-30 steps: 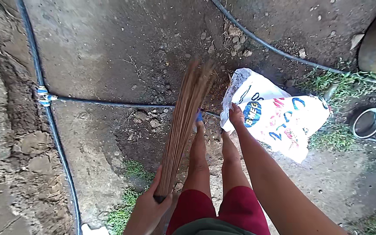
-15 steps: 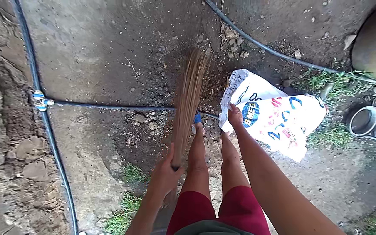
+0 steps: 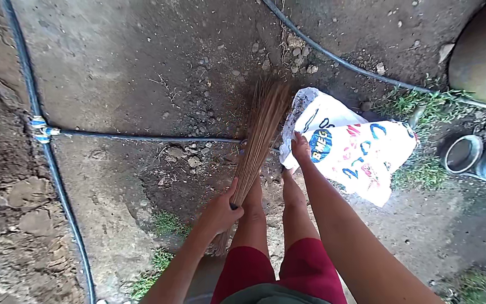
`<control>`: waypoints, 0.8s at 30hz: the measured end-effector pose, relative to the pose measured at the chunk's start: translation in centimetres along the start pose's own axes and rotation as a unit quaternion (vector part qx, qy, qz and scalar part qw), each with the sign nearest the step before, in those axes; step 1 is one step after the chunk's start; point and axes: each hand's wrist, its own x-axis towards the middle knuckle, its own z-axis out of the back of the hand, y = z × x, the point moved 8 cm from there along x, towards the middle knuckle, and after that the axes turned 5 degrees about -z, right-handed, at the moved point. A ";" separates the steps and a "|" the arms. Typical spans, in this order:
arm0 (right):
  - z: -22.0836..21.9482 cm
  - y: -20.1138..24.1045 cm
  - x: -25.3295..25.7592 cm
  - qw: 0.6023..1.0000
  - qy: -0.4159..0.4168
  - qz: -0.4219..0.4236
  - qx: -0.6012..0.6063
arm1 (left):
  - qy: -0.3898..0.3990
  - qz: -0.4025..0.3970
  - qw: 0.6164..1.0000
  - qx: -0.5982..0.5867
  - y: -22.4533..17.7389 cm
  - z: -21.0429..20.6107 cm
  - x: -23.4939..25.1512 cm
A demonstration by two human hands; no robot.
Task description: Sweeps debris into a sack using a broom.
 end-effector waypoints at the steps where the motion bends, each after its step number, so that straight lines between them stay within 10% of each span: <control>1: 0.0 -0.1 0.1 1.000 0.002 0.000 -0.003 | 0.011 0.004 1.000 -0.021 0.5 0.0 -0.6; 7: -0.5 -0.6 0.1 1.000 0.017 0.004 -0.011 | -0.111 0.032 0.973 -0.201 5.8 -2.0 -11.5; 13: -1.0 -0.5 0.2 0.999 0.021 0.003 -0.030 | -0.041 0.025 0.960 -0.275 2.1 -8.3 -5.5; 20: -1.8 -1.2 1.0 0.999 0.014 0.023 -0.027 | -0.069 0.012 0.969 -0.239 5.3 -5.6 -13.4; 24: -1.8 -1.4 1.4 0.999 0.016 0.026 -0.030 | -0.053 0.018 0.965 -0.258 2.6 -8.5 -6.9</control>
